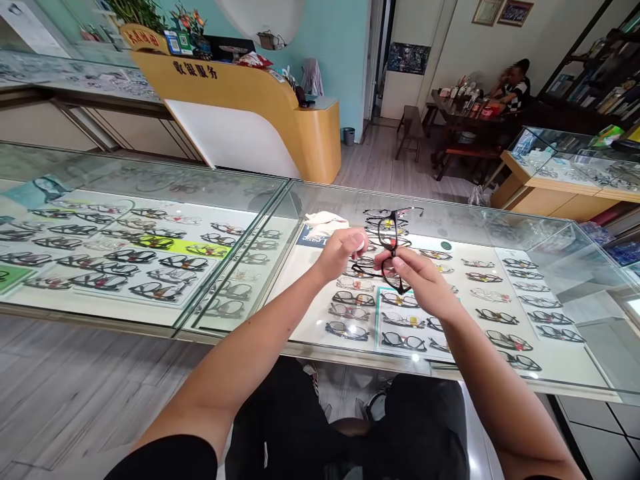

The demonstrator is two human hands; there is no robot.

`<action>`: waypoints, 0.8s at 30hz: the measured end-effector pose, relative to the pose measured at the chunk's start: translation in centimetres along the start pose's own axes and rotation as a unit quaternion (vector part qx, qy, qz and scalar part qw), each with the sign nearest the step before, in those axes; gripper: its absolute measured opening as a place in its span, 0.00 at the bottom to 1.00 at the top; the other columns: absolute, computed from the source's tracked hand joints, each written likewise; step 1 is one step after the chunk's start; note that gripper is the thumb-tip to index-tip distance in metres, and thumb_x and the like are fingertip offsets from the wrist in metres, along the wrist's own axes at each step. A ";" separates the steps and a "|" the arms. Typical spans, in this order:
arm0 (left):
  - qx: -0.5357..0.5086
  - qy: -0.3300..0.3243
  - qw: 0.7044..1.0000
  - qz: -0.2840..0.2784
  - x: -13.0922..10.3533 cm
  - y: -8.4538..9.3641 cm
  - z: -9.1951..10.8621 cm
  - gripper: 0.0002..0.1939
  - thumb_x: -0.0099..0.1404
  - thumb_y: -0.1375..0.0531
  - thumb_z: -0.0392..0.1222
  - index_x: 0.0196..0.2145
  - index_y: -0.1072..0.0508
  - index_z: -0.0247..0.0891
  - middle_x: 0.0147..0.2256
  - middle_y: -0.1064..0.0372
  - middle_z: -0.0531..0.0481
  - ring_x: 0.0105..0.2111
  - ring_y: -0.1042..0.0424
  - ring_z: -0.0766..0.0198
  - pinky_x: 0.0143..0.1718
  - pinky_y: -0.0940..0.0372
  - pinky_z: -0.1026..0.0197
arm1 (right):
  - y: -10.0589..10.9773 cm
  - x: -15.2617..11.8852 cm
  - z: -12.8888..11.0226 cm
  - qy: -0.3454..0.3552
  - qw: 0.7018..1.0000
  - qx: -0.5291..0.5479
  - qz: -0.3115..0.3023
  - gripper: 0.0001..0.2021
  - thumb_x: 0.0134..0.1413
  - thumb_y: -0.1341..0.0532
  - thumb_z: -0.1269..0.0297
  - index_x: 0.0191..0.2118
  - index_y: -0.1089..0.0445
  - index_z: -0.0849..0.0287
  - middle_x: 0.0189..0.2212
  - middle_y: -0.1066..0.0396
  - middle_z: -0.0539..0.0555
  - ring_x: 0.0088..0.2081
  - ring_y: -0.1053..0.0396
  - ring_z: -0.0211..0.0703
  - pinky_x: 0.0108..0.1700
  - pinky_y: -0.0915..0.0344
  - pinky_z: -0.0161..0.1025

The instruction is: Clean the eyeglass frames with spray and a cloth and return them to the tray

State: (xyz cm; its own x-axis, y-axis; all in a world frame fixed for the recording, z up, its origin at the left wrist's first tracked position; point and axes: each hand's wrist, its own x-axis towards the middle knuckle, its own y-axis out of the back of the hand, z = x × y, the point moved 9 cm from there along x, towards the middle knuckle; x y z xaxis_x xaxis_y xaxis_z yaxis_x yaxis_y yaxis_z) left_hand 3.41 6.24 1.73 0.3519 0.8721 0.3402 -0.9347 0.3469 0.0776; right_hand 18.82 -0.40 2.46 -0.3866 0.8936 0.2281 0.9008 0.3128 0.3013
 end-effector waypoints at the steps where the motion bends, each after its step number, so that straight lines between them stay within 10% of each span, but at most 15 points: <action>1: 0.013 -0.004 1.000 -0.012 0.0 -0.3 -0.1 0.36 0.64 0.42 0.78 0.22 0.31 0.40 0.23 0.37 0.50 0.26 0.40 0.63 0.31 0.44 0.56 | -0.3 -0.1 0.1 -0.005 1.000 0.007 -0.014 0.20 0.77 0.44 0.46 0.51 0.20 0.53 0.48 0.21 0.56 0.49 0.26 0.50 0.57 0.31 0.48; 10: 0.001 0.025 0.997 -0.069 -0.3 -1.3 -1.5 0.33 0.67 0.42 0.74 0.26 0.34 0.40 0.24 0.37 0.52 0.26 0.40 0.64 0.31 0.44 0.58 | -1.5 -0.1 0.3 -0.011 0.997 0.056 -0.053 0.21 0.76 0.43 0.44 0.53 0.20 0.53 0.50 0.20 0.57 0.53 0.25 0.52 0.58 0.31 0.48; 17: 0.059 0.009 0.990 -0.129 -1.0 -2.9 -1.2 0.35 0.69 0.44 0.76 0.25 0.36 0.40 0.25 0.39 0.52 0.28 0.39 0.63 0.32 0.43 0.58 | 1.3 0.3 1.1 -0.007 0.987 0.141 0.075 0.18 0.73 0.38 0.43 0.47 0.20 0.51 0.48 0.20 0.54 0.48 0.24 0.50 0.56 0.28 0.48; 24: 0.112 0.055 0.981 -0.146 -1.7 -4.1 -3.0 0.33 0.67 0.41 0.74 0.25 0.35 0.40 0.26 0.35 0.51 0.33 0.31 0.57 0.36 0.38 0.58 | 1.0 0.3 2.1 -0.025 0.987 0.143 0.076 0.21 0.69 0.37 0.38 0.45 0.21 0.50 0.44 0.18 0.54 0.50 0.23 0.54 0.61 0.27 0.54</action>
State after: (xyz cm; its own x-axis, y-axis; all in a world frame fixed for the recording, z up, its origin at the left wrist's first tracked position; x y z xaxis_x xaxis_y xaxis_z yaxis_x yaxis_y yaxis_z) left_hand 6.81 4.39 -1.93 0.5985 0.7827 0.1706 -0.7761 0.5138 0.3656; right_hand 20.00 0.86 0.89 -0.2396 0.9495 0.2027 0.9692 0.2460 -0.0070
